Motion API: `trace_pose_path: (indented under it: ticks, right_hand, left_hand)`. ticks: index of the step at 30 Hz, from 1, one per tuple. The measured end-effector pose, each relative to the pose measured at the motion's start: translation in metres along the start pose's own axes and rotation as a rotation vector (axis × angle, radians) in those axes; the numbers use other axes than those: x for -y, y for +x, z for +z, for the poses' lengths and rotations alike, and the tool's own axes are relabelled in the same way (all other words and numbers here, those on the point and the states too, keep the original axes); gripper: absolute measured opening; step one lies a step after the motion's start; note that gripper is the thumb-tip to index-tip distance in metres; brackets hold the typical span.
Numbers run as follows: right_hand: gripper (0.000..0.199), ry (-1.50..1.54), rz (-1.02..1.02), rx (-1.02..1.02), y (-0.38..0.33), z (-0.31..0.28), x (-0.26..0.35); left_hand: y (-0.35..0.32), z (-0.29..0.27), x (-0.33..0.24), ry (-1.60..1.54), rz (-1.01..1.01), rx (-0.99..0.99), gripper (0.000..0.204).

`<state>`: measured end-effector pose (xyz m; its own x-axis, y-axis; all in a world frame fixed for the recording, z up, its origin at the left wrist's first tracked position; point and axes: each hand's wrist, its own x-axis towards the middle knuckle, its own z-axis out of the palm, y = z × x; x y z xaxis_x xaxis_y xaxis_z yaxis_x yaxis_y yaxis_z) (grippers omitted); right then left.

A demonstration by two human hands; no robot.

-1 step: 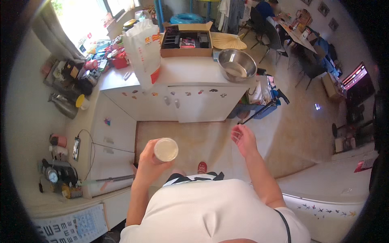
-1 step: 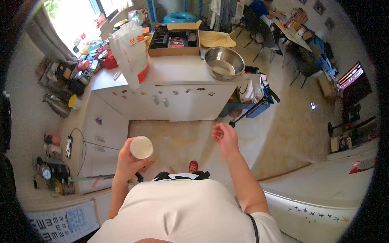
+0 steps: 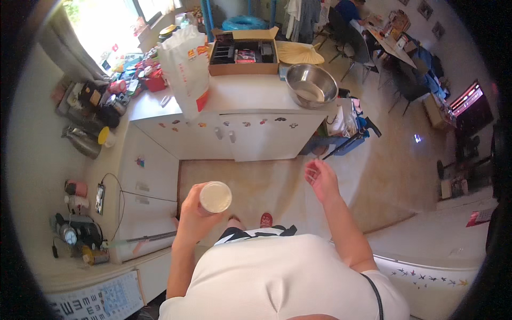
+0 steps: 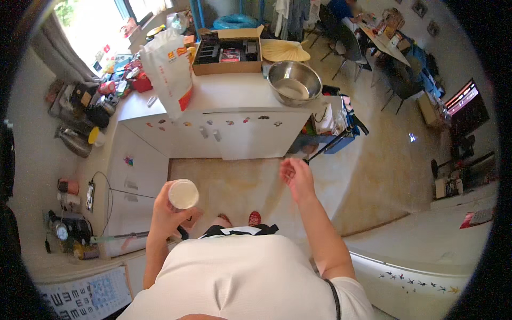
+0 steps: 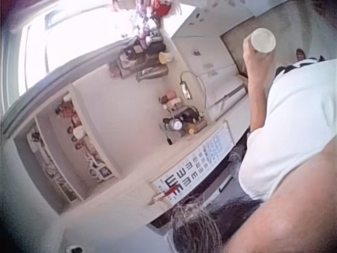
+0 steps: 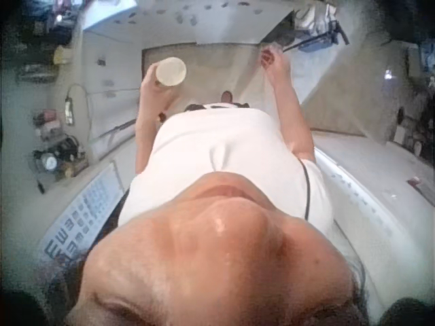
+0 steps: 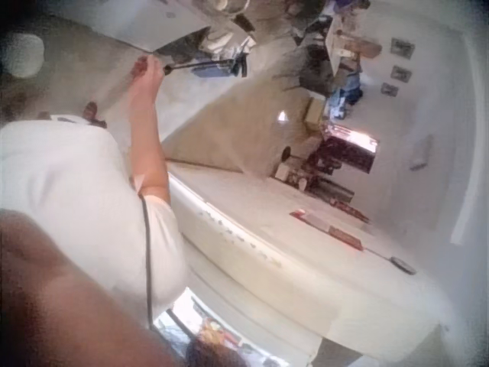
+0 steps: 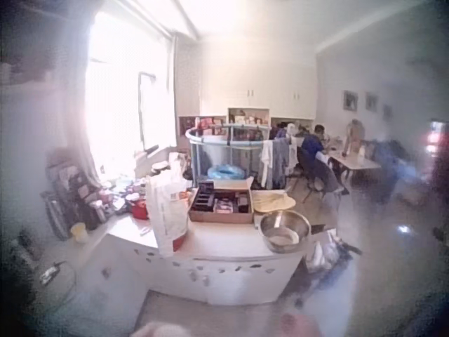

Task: The person retrieves a plastic bag of white powder from a cabinet, opens it, and repeatedly scoops the powder with a small cup into a metal bowl. The person also briefly opens a white container and removes a small white item before returning to the powder transfer.

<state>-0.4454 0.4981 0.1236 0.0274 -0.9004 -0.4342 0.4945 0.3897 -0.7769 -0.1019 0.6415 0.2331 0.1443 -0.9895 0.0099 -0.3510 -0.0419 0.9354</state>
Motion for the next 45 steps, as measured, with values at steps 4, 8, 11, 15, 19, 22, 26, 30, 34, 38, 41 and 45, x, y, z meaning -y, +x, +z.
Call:
trace_pose_path:
  ticks: [4, 8, 11, 15, 19, 22, 26, 30, 34, 38, 41, 45]
  right_hand:
    - [0.016, 0.035, 0.005, -0.006, 0.063, 0.026, 0.023]
    - [0.017, 0.117, 0.019, -0.049, 0.116, 0.05, 0.035]
    - [0.02, 0.219, 0.013, -0.108, 0.152, 0.06, 0.04]
    - [0.035, 0.242, -0.032, -0.272, 0.194, 0.059, 0.059]
    - [0.057, 0.239, -0.001, -0.455, 0.256, 0.028, 0.067]
    - [0.051, 0.212, 0.002, -0.535, 0.293, 0.001, 0.068]
    - [0.027, 0.029, -0.098, -0.458, 0.32, -0.004, 0.066]
    - [0.017, -0.067, -0.136, -0.453, 0.32, -0.001, 0.072]
    - [0.015, -0.146, -0.064, -0.397, 0.277, 0.028, 0.075]
    - [0.018, -0.26, 0.06, -0.229, 0.258, 0.061, 0.057]
    - [0.019, -0.273, 0.124, -0.076, 0.268, 0.103, 0.042]
    - [0.019, -0.253, 0.173, 0.075, 0.287, 0.163, 0.032]
  left_hand:
    - [0.049, -0.011, 0.016, -0.058, -0.011, -0.079, 0.056]
    - [0.104, -0.033, 0.036, -0.06, 0.022, -0.062, 0.056]
    - [0.148, -0.054, 0.045, -0.023, 0.061, -0.053, 0.057]
    - [0.203, -0.081, 0.047, 0.029, 0.122, -0.031, 0.057]
    - [0.246, -0.083, 0.052, 0.055, 0.125, 0.003, 0.059]
    - [0.268, -0.067, 0.042, 0.009, 0.062, 0.02, 0.061]
    - [0.287, -0.053, 0.014, -0.069, -0.052, 0.05, 0.062]
    - [0.31, -0.047, 0.022, -0.062, -0.038, 0.055, 0.065]
    - [0.323, -0.04, 0.016, -0.073, -0.043, 0.056, 0.068]
    - [0.334, -0.032, 0.013, -0.105, -0.054, 0.051, 0.069]
    - [0.335, -0.03, 0.005, -0.065, -0.063, 0.045, 0.068]
    - [0.34, -0.029, 0.005, -0.107, -0.059, 0.036, 0.068]
